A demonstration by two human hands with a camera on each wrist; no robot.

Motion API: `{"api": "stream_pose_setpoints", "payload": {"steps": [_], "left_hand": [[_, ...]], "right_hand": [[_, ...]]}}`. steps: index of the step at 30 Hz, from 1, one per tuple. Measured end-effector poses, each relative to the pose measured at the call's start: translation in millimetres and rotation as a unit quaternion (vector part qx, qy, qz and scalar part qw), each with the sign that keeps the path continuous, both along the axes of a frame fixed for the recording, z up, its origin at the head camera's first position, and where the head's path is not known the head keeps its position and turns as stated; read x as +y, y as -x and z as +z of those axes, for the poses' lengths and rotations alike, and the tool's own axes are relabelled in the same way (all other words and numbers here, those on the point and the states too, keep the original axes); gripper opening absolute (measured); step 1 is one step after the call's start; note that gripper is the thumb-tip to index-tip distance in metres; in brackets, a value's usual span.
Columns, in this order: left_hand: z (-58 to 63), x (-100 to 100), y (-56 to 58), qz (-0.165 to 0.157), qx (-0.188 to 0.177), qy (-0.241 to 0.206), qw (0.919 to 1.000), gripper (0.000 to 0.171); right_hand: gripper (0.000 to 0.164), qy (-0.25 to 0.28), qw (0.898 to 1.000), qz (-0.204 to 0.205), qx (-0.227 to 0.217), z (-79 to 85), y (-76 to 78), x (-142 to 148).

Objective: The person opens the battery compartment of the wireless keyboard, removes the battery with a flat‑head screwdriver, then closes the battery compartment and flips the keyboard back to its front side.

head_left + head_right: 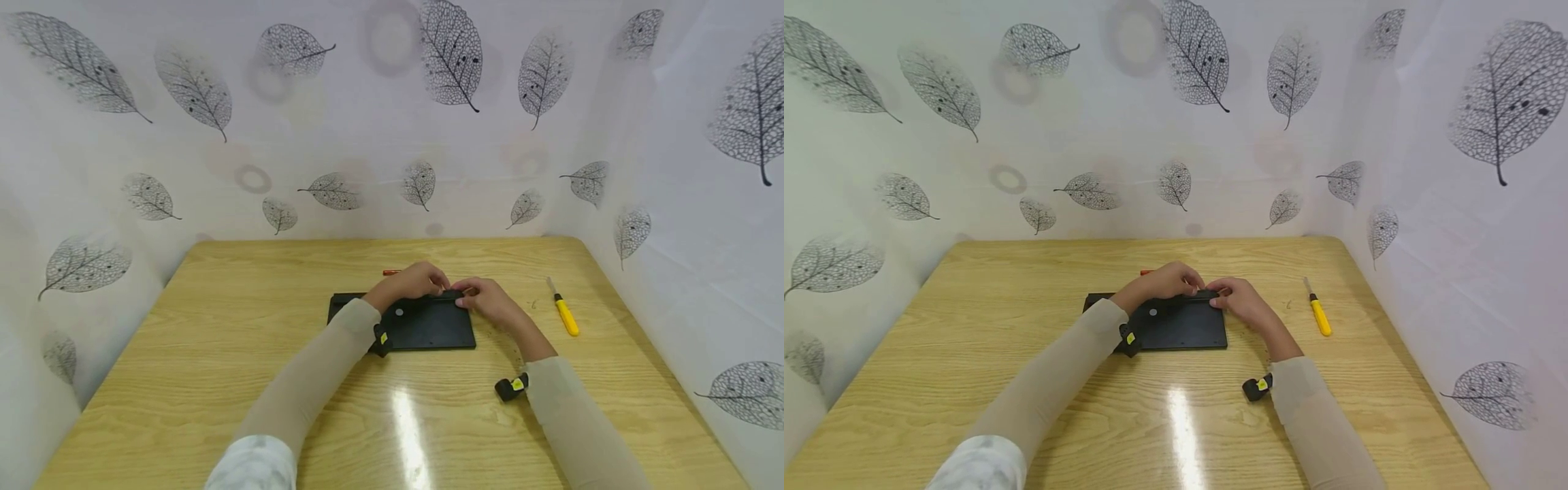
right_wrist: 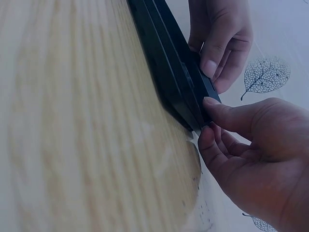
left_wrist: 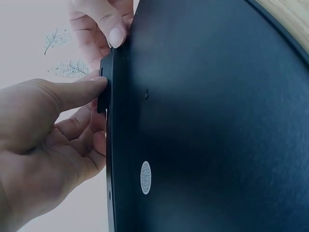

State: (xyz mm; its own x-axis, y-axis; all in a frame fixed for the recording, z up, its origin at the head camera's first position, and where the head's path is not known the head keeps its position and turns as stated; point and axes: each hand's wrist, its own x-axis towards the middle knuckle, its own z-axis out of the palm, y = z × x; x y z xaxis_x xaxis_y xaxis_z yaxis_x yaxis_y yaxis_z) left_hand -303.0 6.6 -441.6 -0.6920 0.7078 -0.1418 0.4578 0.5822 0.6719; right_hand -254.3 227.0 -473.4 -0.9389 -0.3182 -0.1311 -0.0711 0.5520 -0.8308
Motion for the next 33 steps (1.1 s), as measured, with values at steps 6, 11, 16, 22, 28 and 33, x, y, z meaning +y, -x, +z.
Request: {"api": "stream_pose_setpoints", "payload": {"steps": [6,11,16,22,28,33], "left_hand": [[-1.0,1.8,0.2,0.010,-0.002,-0.002,0.9999,0.019],[-0.5,3.7,-1.4,0.020,-0.004,-0.002,0.9998,0.017],[-1.9,4.9,-2.0,0.026,-0.008,-0.005,0.9996,0.017],[-3.0,4.6,-1.4,0.024,0.016,0.011,0.9995,0.018],[0.6,5.7,-0.6,0.020,0.021,0.019,0.9994,0.020],[-0.5,6.1,-0.5,0.017,0.021,0.031,0.9991,0.021]], "right_hand": [[0.037,-0.003,1.000,0.004,0.006,0.4,0.3,0.8],[0.037,-0.010,1.000,0.004,0.008,1.0,-0.6,1.0],[0.036,-0.012,1.000,0.000,0.007,1.5,-1.2,0.7],[0.036,-0.011,1.000,0.000,-0.004,2.4,-0.4,0.2],[0.035,-0.008,1.000,-0.001,-0.001,1.9,1.0,1.2],[0.035,-0.001,1.000,-0.001,-0.006,1.9,-0.5,-0.9]]}}
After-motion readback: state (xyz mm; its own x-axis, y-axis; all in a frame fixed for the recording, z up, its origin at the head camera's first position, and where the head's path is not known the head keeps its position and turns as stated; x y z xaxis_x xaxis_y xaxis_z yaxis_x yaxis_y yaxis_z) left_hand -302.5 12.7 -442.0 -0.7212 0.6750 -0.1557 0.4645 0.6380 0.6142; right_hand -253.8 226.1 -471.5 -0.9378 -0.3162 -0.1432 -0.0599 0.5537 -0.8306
